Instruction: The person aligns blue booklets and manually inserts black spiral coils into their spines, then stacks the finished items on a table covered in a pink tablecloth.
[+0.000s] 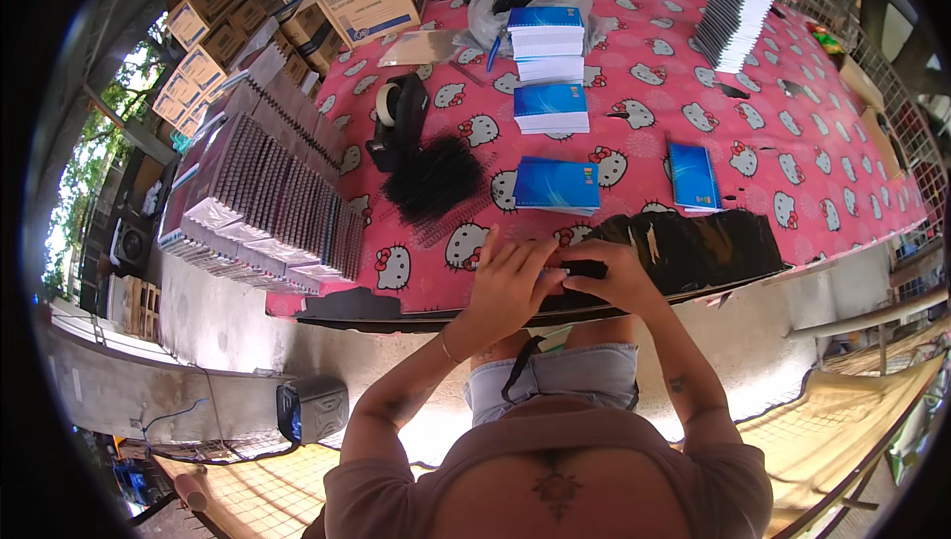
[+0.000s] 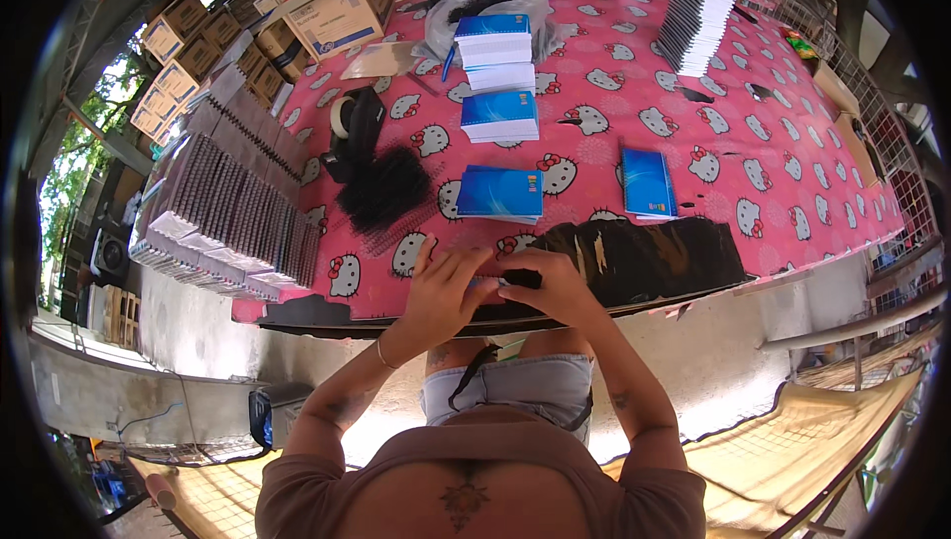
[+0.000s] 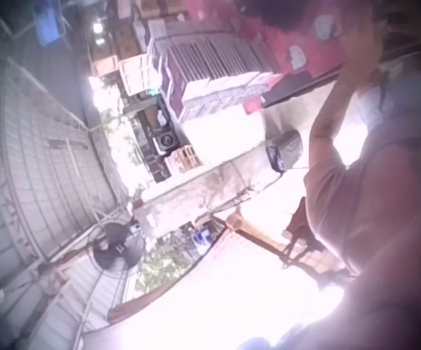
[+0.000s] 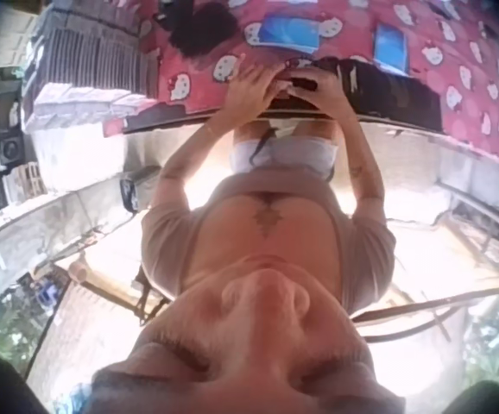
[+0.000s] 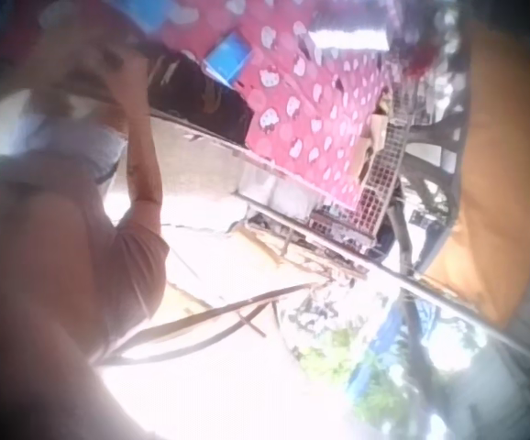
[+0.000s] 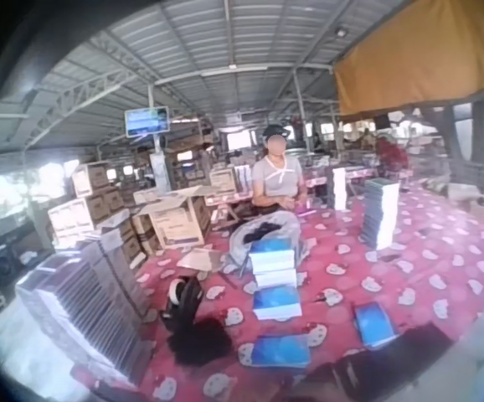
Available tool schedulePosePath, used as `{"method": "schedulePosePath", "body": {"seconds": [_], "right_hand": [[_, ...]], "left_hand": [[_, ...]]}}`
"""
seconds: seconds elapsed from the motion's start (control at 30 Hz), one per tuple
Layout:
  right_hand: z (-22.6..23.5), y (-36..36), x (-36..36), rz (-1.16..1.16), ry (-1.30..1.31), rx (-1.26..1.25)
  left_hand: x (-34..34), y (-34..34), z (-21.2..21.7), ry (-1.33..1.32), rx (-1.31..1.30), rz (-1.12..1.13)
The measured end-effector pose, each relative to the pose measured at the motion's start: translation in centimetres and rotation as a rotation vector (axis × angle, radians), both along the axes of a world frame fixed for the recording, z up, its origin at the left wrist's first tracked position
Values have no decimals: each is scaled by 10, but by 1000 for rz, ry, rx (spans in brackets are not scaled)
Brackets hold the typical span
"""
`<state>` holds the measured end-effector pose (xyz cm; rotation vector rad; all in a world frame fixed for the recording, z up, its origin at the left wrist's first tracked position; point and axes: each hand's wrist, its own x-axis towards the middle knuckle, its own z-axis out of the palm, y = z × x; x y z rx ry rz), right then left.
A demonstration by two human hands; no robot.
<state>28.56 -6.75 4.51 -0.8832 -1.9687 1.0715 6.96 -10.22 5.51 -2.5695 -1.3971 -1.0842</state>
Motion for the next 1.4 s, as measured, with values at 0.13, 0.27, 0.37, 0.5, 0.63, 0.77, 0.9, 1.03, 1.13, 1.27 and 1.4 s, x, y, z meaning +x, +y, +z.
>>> {"method": "schedulePosePath", "body": {"seconds": [0.13, 0.27, 0.37, 0.5, 0.63, 0.77, 0.9, 1.03, 1.13, 1.27, 1.4], "right_hand": [[-11, 9, 10, 56, 177, -204], [-11, 17, 13, 94, 166, -199], [-9, 19, 11, 172, 210, -272], [-2, 19, 3, 195, 114, 26], [-1, 2, -13, -155, -74, 207], [38, -26, -20, -359, 187, 147], [32, -44, -22, -287, 549, -181], [8, 8, 49, -538, 559, -190], [11, 58, 102, -678, 708, -302], [-45, 115, 184, -1018, -357, 93], [-41, 112, 170, -1152, -740, 350]], "left_hand": [[0, 1, -5, 14, -23, -50], [5, 4, -1, -3, 18, -56], [5, 0, 3, 22, 25, -31], [-1, -6, 10, 112, -112, -31], [-1, -6, 11, 123, -60, -91], [2, -4, 38, -28, -124, 61], [29, 7, 67, -703, -459, -290], [18, 66, 51, -359, -42, -195], [-15, 104, -14, 105, -20, -186], [-14, 117, -44, 286, 205, -229], [-14, 102, -11, 203, 177, -173]]}}
